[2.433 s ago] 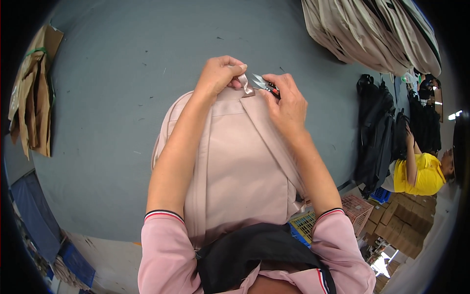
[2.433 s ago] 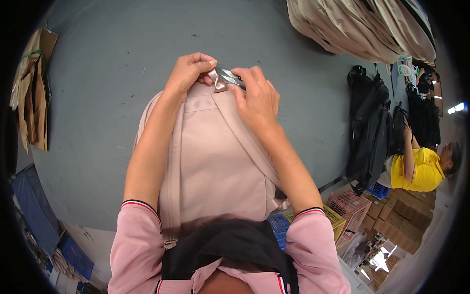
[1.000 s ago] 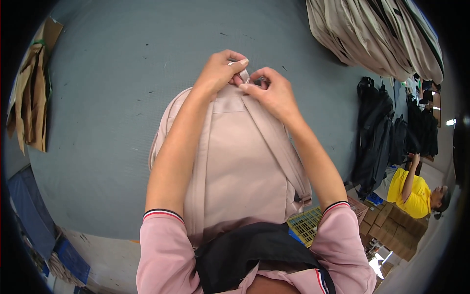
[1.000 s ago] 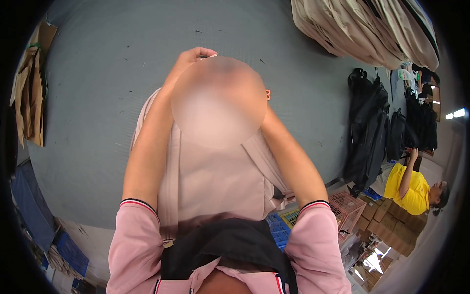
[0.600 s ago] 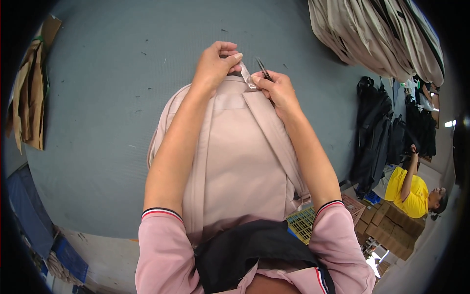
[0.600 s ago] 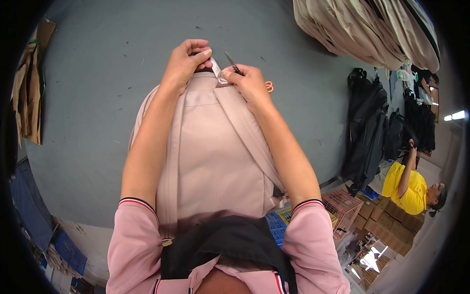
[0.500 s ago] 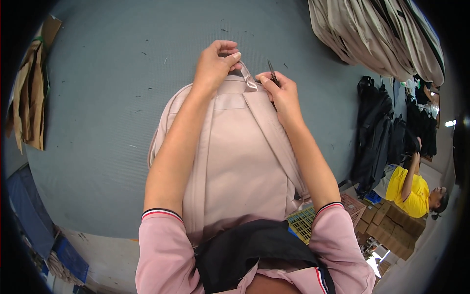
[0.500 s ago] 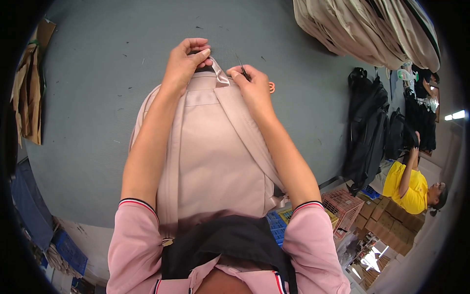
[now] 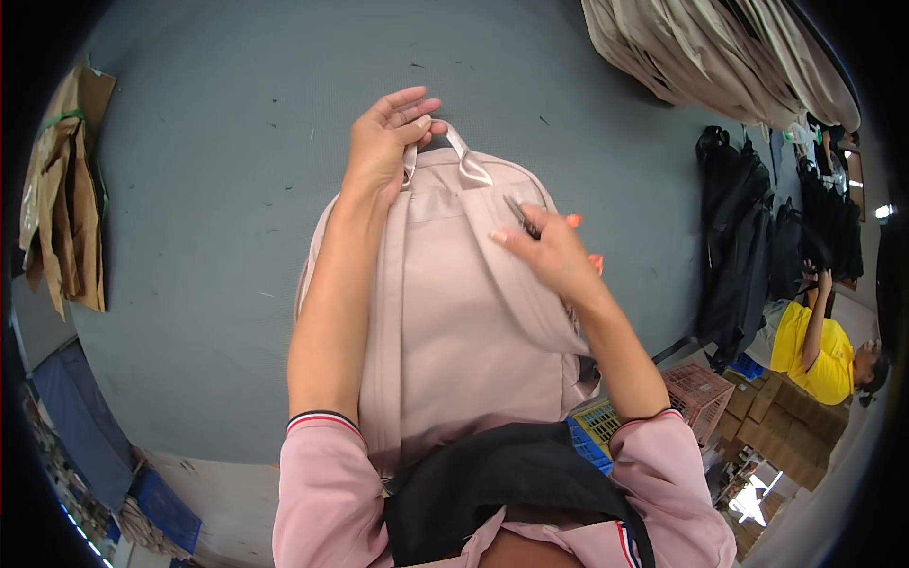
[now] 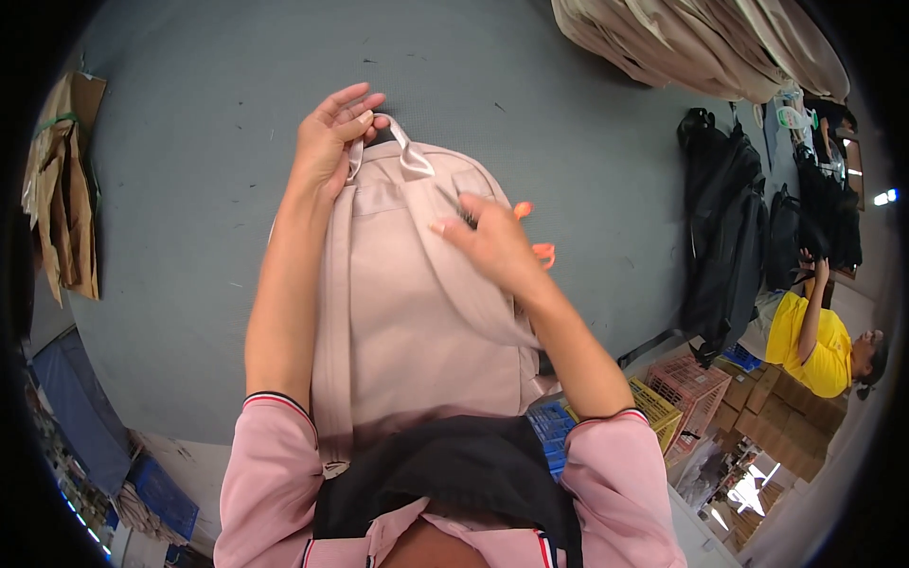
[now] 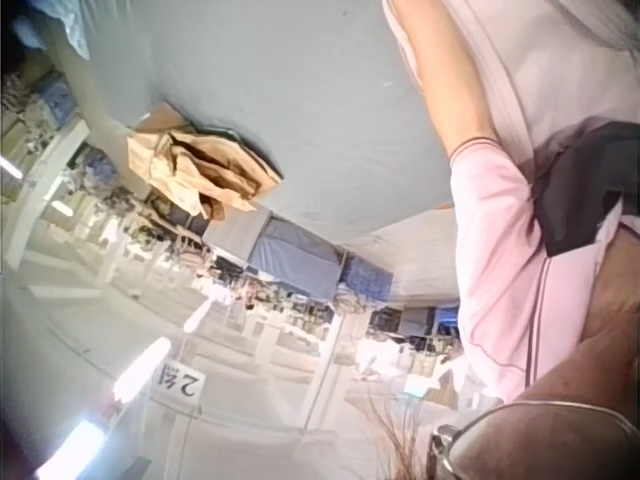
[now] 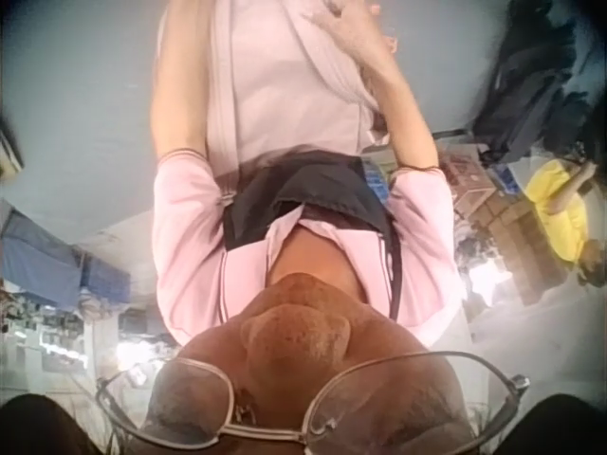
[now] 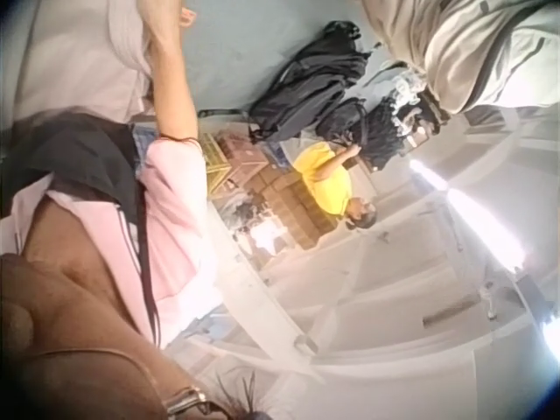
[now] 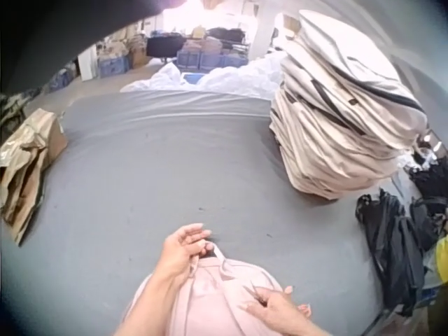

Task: Trim loose threads from finished backpacks using a small pair of snips.

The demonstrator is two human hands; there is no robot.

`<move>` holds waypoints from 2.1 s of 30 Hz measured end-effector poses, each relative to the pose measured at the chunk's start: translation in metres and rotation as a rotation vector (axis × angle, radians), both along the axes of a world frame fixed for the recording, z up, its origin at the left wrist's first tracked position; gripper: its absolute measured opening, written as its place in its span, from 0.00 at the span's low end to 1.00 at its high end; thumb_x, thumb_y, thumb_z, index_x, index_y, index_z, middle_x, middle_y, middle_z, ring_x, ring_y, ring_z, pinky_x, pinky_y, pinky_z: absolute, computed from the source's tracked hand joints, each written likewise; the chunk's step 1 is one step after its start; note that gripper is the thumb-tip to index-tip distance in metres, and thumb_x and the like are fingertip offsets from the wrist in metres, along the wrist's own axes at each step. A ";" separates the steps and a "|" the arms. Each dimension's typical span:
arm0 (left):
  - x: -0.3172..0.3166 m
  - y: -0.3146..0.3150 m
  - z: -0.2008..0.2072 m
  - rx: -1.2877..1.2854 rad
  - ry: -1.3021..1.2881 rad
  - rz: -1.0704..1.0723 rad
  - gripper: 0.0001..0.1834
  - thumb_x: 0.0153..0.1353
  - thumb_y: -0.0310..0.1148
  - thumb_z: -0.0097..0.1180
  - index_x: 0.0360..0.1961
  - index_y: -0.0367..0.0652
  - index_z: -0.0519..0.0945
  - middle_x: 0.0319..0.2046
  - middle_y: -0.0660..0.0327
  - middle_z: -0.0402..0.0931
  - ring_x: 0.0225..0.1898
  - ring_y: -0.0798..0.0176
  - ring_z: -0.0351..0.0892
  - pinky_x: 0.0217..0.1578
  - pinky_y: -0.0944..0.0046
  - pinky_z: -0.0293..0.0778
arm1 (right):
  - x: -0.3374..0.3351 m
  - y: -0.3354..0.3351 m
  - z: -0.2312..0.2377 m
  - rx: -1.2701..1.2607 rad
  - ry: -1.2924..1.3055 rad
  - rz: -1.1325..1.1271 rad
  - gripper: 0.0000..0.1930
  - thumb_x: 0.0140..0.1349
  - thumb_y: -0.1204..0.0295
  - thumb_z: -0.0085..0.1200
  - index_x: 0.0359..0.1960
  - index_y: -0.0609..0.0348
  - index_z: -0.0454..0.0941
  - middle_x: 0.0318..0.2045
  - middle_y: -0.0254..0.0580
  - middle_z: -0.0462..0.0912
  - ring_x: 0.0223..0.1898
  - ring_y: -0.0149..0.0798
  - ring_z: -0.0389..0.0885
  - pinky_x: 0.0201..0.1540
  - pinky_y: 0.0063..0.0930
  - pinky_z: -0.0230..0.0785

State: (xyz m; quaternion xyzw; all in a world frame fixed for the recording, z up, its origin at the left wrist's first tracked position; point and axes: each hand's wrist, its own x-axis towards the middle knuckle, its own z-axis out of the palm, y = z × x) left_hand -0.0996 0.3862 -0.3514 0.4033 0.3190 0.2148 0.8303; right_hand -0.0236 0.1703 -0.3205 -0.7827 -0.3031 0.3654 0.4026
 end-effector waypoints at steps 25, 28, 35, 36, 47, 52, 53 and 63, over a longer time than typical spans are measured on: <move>-0.116 -0.067 0.027 1.321 0.932 -0.240 0.20 0.56 0.43 0.59 0.18 0.38 0.71 0.11 0.53 0.70 0.14 0.48 0.72 0.18 0.51 0.66 | -0.039 -0.015 0.002 -0.015 -0.142 -0.091 0.15 0.56 0.68 0.61 0.26 0.63 0.66 0.14 0.34 0.64 0.18 0.27 0.56 0.21 0.25 0.54; -0.125 -0.079 0.029 1.296 0.873 -0.208 0.21 0.57 0.43 0.58 0.17 0.39 0.69 0.12 0.51 0.70 0.15 0.47 0.72 0.18 0.51 0.66 | -0.035 -0.016 -0.006 0.006 -0.133 -0.111 0.15 0.56 0.69 0.61 0.25 0.63 0.66 0.14 0.32 0.63 0.19 0.25 0.56 0.21 0.24 0.54; -0.121 -0.077 0.027 1.213 0.904 -0.251 0.20 0.58 0.42 0.58 0.18 0.39 0.69 0.12 0.52 0.70 0.16 0.47 0.72 0.19 0.51 0.66 | -0.035 -0.012 -0.003 0.069 -0.044 -0.157 0.16 0.57 0.68 0.60 0.23 0.62 0.64 0.17 0.29 0.62 0.22 0.23 0.56 0.23 0.22 0.55; -0.121 -0.078 0.026 1.226 0.899 -0.221 0.20 0.58 0.42 0.58 0.18 0.39 0.69 0.12 0.52 0.70 0.16 0.47 0.72 0.19 0.51 0.67 | -0.034 -0.012 -0.003 0.068 -0.046 -0.159 0.16 0.57 0.68 0.60 0.23 0.62 0.64 0.17 0.29 0.62 0.22 0.23 0.56 0.23 0.22 0.55; -0.123 -0.076 0.020 1.197 0.942 -0.162 0.23 0.58 0.47 0.57 0.19 0.40 0.68 0.12 0.52 0.70 0.16 0.45 0.70 0.19 0.50 0.63 | -0.035 -0.009 -0.007 0.056 -0.035 -0.204 0.18 0.55 0.67 0.61 0.23 0.63 0.63 0.19 0.34 0.63 0.24 0.28 0.58 0.26 0.26 0.56; -0.119 -0.078 0.020 1.171 0.916 -0.141 0.23 0.58 0.48 0.57 0.19 0.40 0.69 0.12 0.51 0.70 0.17 0.45 0.70 0.20 0.50 0.63 | -0.034 -0.011 -0.013 0.105 -0.047 -0.228 0.19 0.55 0.65 0.61 0.24 0.65 0.64 0.18 0.37 0.66 0.23 0.30 0.60 0.26 0.28 0.57; -0.119 -0.078 0.019 1.172 0.911 -0.123 0.23 0.58 0.49 0.57 0.19 0.40 0.69 0.13 0.51 0.70 0.17 0.45 0.71 0.20 0.50 0.64 | -0.032 -0.013 -0.014 0.089 -0.079 -0.205 0.18 0.55 0.64 0.61 0.24 0.65 0.65 0.18 0.37 0.67 0.23 0.31 0.60 0.26 0.28 0.58; -0.146 -0.071 0.046 0.824 0.745 -0.212 0.21 0.57 0.47 0.56 0.29 0.35 0.75 0.15 0.50 0.72 0.18 0.50 0.71 0.22 0.53 0.66 | -0.021 -0.035 0.024 0.065 0.038 -0.007 0.17 0.53 0.61 0.61 0.31 0.63 0.71 0.18 0.37 0.68 0.22 0.32 0.64 0.30 0.27 0.61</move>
